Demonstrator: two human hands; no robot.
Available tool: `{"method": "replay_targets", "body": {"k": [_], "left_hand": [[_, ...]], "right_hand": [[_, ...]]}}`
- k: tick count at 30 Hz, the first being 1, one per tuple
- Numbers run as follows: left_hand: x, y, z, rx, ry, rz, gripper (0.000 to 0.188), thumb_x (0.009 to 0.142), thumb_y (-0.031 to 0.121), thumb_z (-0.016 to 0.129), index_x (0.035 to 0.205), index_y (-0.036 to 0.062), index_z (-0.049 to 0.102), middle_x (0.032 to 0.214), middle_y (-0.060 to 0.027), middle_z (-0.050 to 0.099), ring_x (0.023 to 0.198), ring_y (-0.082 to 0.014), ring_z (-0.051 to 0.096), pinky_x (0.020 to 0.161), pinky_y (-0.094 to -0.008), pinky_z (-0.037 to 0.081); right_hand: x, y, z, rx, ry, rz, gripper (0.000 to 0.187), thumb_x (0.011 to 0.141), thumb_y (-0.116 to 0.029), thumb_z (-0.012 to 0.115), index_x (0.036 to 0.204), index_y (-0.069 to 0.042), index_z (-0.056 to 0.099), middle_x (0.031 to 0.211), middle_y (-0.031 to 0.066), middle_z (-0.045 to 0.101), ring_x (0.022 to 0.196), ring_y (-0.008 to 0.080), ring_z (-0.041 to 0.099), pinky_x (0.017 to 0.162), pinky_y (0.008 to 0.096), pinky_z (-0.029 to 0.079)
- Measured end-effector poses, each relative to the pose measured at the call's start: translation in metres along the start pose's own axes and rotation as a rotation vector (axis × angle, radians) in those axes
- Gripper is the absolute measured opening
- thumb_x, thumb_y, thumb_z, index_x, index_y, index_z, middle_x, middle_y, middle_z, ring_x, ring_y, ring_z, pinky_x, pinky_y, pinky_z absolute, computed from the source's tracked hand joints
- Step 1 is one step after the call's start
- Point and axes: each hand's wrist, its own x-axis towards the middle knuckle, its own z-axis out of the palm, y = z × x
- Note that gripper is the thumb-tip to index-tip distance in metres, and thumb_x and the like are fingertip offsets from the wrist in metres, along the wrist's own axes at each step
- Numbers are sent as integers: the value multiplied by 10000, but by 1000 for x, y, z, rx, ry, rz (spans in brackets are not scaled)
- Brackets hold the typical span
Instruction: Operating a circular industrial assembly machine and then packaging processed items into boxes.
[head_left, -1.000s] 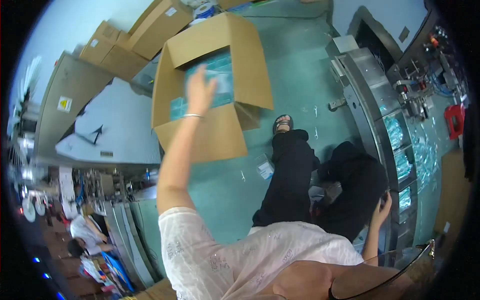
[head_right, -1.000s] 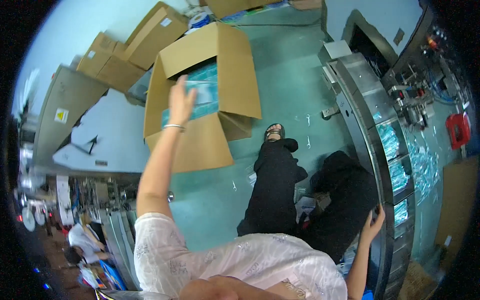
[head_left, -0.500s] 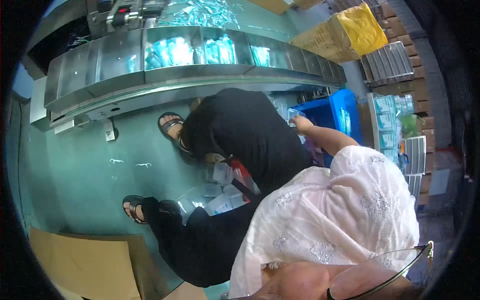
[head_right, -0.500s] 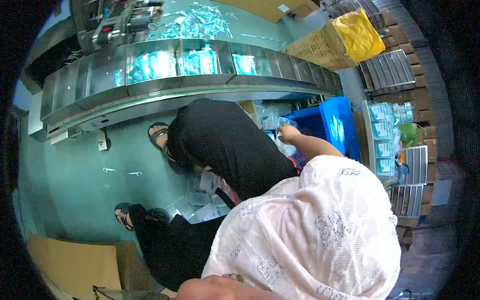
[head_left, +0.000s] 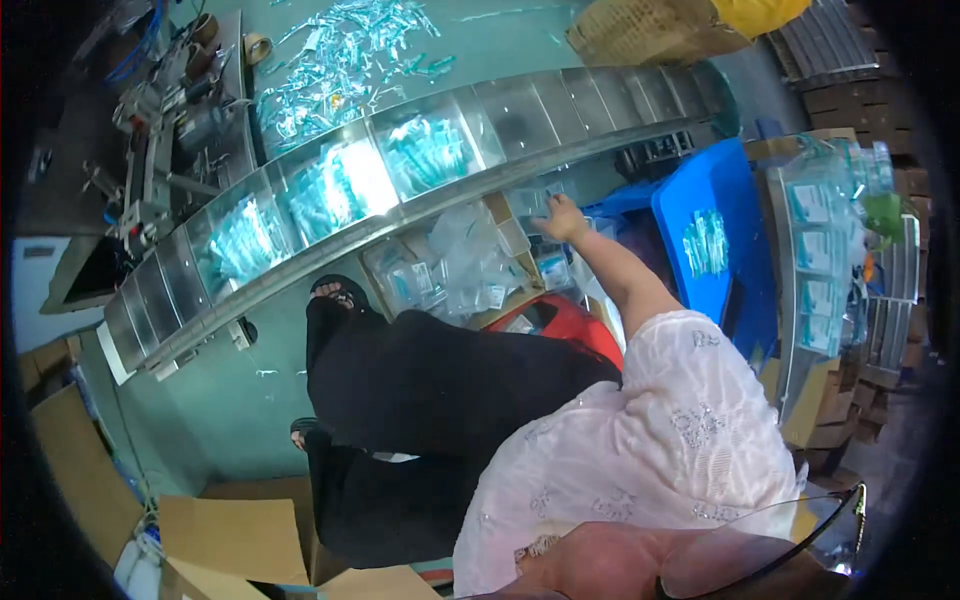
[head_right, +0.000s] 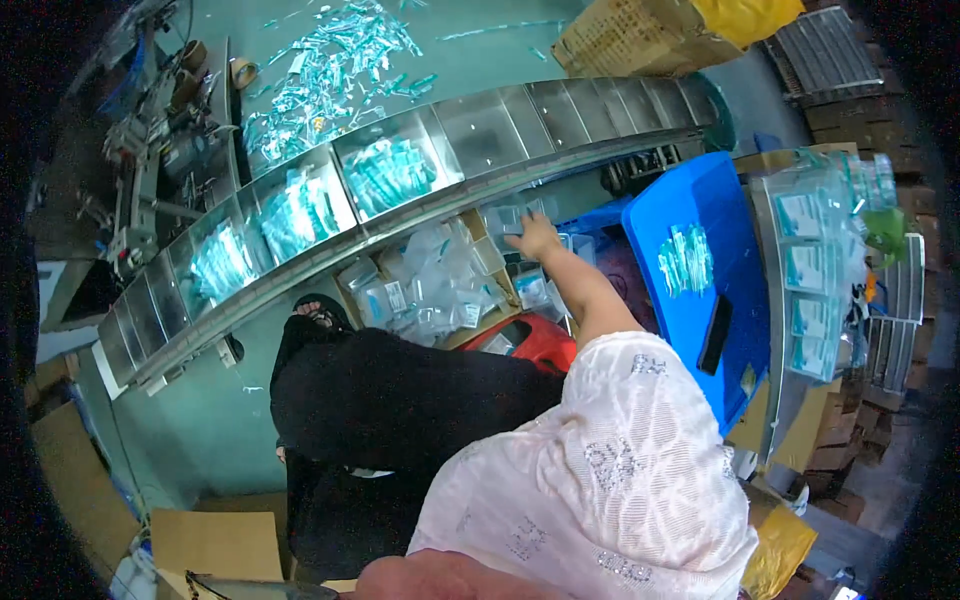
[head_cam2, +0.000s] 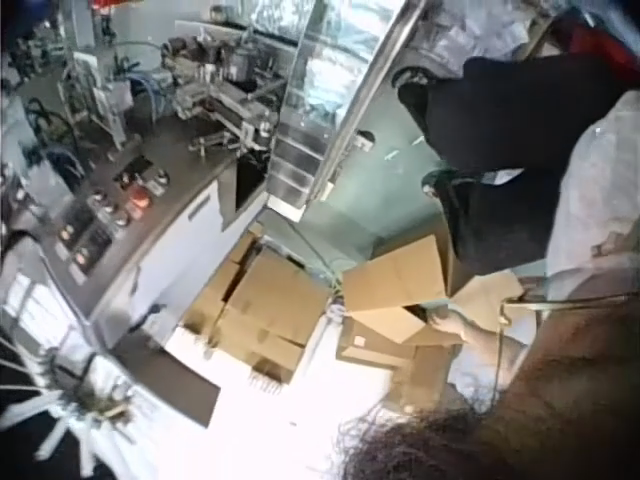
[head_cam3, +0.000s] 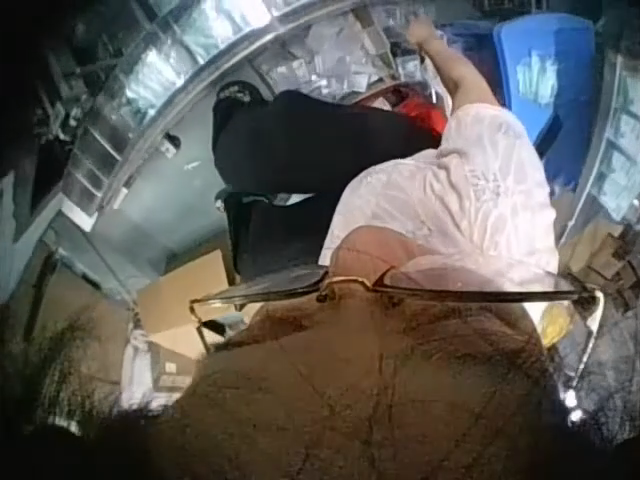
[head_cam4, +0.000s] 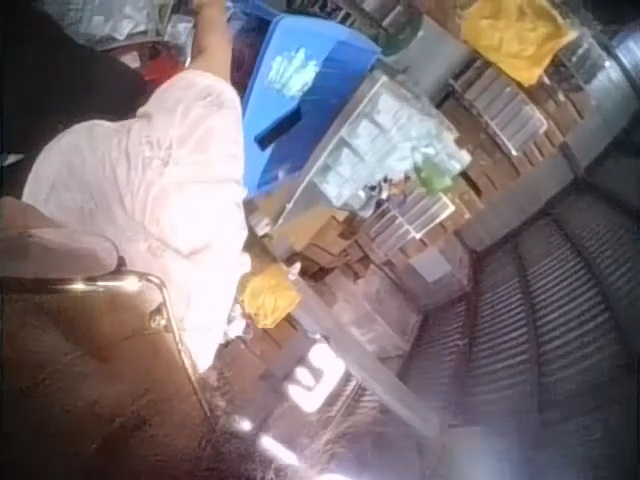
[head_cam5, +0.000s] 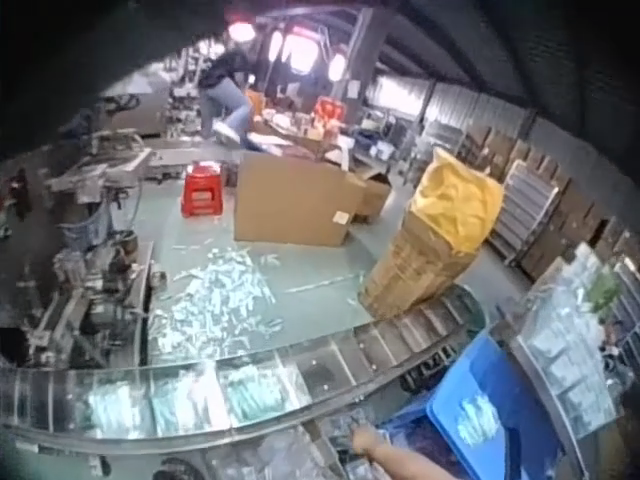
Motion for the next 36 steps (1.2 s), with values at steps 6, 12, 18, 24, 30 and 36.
{"method": "replay_targets", "body": {"k": [6, 12, 18, 24, 30, 36], "left_hand": [[103, 132, -31, -147, -115, -511, 318, 834, 175, 483, 1058, -27, 584, 1174, -258, 511, 1042, -412, 498, 867, -447, 415], [251, 351, -37, -488, -254, -68, 358, 802, -2, 486, 1159, -20, 495, 1227, -153, 484, 1114, -290, 470, 941, -376, 358], [262, 569, -55, -376, -508, 759, 637, 637, 190, 705, 1221, 131, 459, 1254, -194, 403, 1124, -367, 423, 961, -518, 308], [275, 521, -51, -703, -140, 440, 755, 590, 68, 605, 1289, -29, 335, 1168, -207, 444, 1005, -367, 482, 899, -419, 383], [215, 444, -80, -1179, -139, -243, 829, 592, 36, 582, 1353, 9, 255, 1342, -149, 294, 1255, -268, 281, 1049, -378, 188], [159, 422, -83, -1422, -113, -537, 883, 592, 129, 674, 1361, 37, 251, 1334, -140, 306, 1223, -278, 321, 1031, -386, 227]], "right_hand": [[16, 9, -16, 61, -285, -162, 253, 689, -254, 600, 894, -106, 604, 922, 146, 613, 840, 357, 576, 703, 435, 473], [-67, -68, -124, 376, 31, -85, 174, 705, -217, 603, 787, -68, 565, 748, 152, 605, 663, 358, 581, 582, 439, 463], [-133, -157, -231, 1654, -311, -220, 173, 865, -199, 563, 831, -33, 525, 777, 18, 587, 698, 100, 601, 535, 220, 448], [-63, -203, -222, 1693, -477, -458, 278, 866, -268, 551, 953, -5, 528, 886, 105, 601, 744, 170, 612, 583, 286, 481], [93, -238, -164, 422, -264, 175, 1040, 609, -359, 762, 1342, 49, 148, 1341, 302, 246, 1167, 411, 401, 965, 427, 368], [83, -271, -166, 635, -305, 334, 645, 669, -507, 652, 1163, -107, 544, 1301, 173, 371, 1203, 340, 363, 957, 411, 345]]}}
